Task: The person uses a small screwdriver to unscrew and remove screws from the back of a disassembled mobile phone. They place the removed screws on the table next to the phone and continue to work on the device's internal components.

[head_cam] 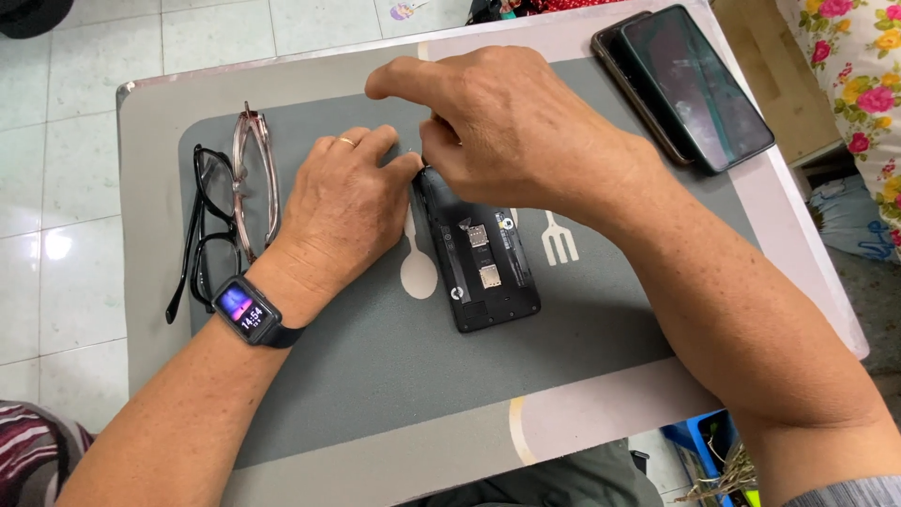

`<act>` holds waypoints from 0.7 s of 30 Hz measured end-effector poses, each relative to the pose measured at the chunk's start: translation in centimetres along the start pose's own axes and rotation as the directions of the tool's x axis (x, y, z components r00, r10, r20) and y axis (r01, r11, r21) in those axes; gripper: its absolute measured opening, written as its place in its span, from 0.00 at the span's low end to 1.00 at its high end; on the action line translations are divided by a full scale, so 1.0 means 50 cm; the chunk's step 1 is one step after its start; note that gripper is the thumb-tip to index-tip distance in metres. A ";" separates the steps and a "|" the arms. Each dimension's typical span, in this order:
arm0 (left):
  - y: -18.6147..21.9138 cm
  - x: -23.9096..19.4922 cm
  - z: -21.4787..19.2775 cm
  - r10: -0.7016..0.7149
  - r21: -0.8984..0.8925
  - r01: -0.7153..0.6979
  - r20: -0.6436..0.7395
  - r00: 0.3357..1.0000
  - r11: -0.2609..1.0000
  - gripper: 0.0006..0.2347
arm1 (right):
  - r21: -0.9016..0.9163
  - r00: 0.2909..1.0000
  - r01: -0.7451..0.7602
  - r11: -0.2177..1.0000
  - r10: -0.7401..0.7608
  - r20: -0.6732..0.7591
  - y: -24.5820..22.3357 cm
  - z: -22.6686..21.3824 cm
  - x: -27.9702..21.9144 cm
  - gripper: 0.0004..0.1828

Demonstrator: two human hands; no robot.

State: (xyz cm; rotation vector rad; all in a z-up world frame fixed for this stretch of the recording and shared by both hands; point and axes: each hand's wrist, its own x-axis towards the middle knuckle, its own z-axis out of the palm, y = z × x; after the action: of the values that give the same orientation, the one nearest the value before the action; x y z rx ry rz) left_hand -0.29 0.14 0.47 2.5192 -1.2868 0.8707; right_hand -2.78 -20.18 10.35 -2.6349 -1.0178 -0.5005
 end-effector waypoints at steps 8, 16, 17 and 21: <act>0.000 0.000 -0.004 0.012 0.009 -0.012 0.010 1.000 1.000 0.06 | -0.013 0.994 0.041 0.999 -0.042 -0.104 0.010 0.019 -0.002 0.19; 0.004 0.006 -0.012 0.008 -0.008 -0.008 0.032 0.999 1.000 0.10 | -0.015 0.994 -0.109 0.994 0.109 -0.015 0.037 -0.037 -0.009 0.18; 0.004 0.006 -0.012 0.011 -0.013 -0.010 0.019 1.000 1.000 0.09 | -0.081 0.995 -0.094 0.992 0.093 -0.022 0.045 -0.045 -0.016 0.18; 0.006 0.004 -0.017 -0.001 -0.041 0.002 0.034 0.999 0.999 0.08 | -0.121 0.982 -0.165 0.979 0.174 0.067 0.058 -0.057 -0.021 0.22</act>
State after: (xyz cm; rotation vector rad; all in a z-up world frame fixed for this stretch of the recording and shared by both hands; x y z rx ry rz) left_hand -0.78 0.15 1.25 2.5134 -1.2994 0.7953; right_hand -2.16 -23.93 12.10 -2.8315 -0.7969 -0.4332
